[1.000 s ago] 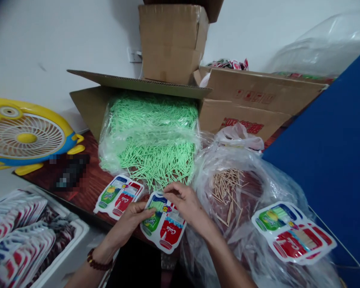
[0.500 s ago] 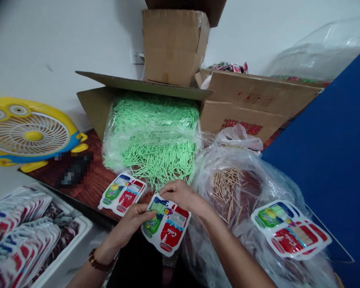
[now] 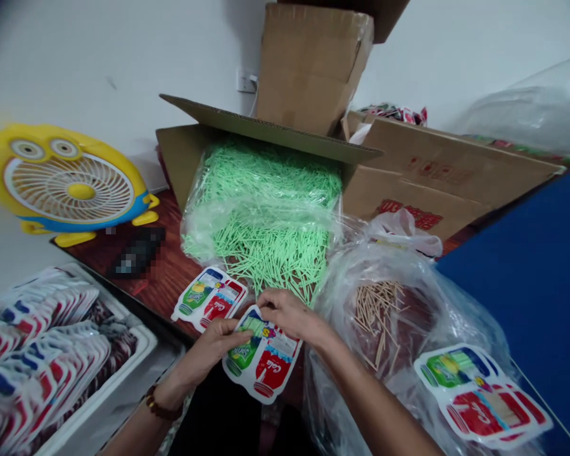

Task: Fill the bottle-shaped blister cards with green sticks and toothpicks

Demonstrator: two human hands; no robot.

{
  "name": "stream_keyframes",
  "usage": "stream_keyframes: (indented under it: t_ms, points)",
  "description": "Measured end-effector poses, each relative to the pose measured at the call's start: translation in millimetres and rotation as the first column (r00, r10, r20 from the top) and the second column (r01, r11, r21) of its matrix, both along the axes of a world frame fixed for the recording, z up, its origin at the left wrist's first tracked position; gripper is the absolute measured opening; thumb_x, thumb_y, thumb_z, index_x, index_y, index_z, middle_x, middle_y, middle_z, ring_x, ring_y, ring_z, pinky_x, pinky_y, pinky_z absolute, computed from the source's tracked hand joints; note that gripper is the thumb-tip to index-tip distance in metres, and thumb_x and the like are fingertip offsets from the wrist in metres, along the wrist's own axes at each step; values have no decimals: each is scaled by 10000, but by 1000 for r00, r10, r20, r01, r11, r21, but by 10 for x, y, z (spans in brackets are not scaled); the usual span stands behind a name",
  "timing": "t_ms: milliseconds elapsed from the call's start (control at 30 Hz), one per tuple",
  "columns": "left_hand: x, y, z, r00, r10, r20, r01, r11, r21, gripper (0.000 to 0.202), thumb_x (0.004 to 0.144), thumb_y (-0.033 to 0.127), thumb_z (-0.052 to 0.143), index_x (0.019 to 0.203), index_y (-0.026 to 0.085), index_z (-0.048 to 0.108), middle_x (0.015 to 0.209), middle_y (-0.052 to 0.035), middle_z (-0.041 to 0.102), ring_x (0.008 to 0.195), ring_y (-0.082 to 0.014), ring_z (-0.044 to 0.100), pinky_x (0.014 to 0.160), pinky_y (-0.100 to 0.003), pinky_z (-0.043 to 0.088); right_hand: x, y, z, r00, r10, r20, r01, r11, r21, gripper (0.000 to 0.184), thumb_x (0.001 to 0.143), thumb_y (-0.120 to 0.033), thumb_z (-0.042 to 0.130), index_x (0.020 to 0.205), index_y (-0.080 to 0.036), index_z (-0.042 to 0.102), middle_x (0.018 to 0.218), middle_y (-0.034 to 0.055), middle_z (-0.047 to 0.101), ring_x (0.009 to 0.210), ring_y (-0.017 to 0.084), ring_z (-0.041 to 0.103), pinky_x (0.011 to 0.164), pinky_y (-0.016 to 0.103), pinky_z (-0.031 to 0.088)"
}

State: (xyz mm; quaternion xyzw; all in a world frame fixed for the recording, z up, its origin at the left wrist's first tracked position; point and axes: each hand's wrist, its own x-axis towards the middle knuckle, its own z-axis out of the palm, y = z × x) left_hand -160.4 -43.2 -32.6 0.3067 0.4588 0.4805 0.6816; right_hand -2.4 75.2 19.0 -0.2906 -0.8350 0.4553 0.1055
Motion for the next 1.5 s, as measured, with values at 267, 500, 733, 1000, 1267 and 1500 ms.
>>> stream_keyframes:
  t_ms: [267, 500, 733, 1000, 1267, 1500]
  points:
    - [-172, -49, -70, 991, 33, 129, -35, 999, 13, 196, 754, 297, 729, 813, 110, 729, 746, -57, 765, 605, -145, 662, 610, -237, 495, -192, 102, 152, 999, 34, 23, -36, 992, 121, 142, 889, -261, 491, 831, -180, 593, 811, 16, 618, 746, 147, 545, 677, 256, 401]
    - [-252, -53, -85, 965, 102, 242, -102, 995, -12, 271, 691, 235, 789, 923, 127, 700, 792, -54, 758, 691, -174, 686, 678, -277, 521, -245, 513, 237, 934, -344, -97, 356, 916, 183, 212, 850, -384, 540, 926, -186, 536, 767, 11, 628, 668, 158, 586, 635, 279, 417]
    - [-195, -46, -58, 976, 127, 176, -137, 990, 43, 278, 715, 239, 756, 967, 137, 700, 790, -41, 746, 708, -194, 681, 655, -270, 503, -226, 12, 145, 999, -38, 29, 44, 967, -251, 199, 781, -350, 647, 887, -182, 639, 829, -1, 643, 752, 146, 581, 665, 243, 443]
    - [-16, -5, 55, 993, 41, 109, -47, 997, 61, 345, 694, 201, 777, 1017, 147, 668, 837, -42, 740, 737, -190, 678, 685, -285, 505, 9, -173, -40, 988, -148, -36, 132, 948, -290, 209, 788, -329, 625, 671, -167, 562, 573, -62, 448, 521, 79, 387, 494, 198, 311]
    - [441, 192, 310, 995, -104, -8, 104, 993, 59, 271, 744, 267, 738, 968, 137, 659, 859, -55, 735, 754, -191, 669, 715, -300, 503, 758, -176, 101, 959, -258, -120, 192, 898, -396, 232, 772, -381, 642, 728, -156, 603, 623, -37, 536, 561, 94, 456, 545, 215, 349]
    - [737, 116, 349, 975, -179, -130, 183, 983, 20, 300, 760, 317, 717, 995, 143, 651, 869, -53, 734, 751, -199, 666, 692, -295, 506, 1156, -334, -15, 924, -332, -190, 248, 898, -364, 190, 795, -343, 625, 725, -166, 628, 630, -25, 575, 568, 105, 487, 555, 222, 370]
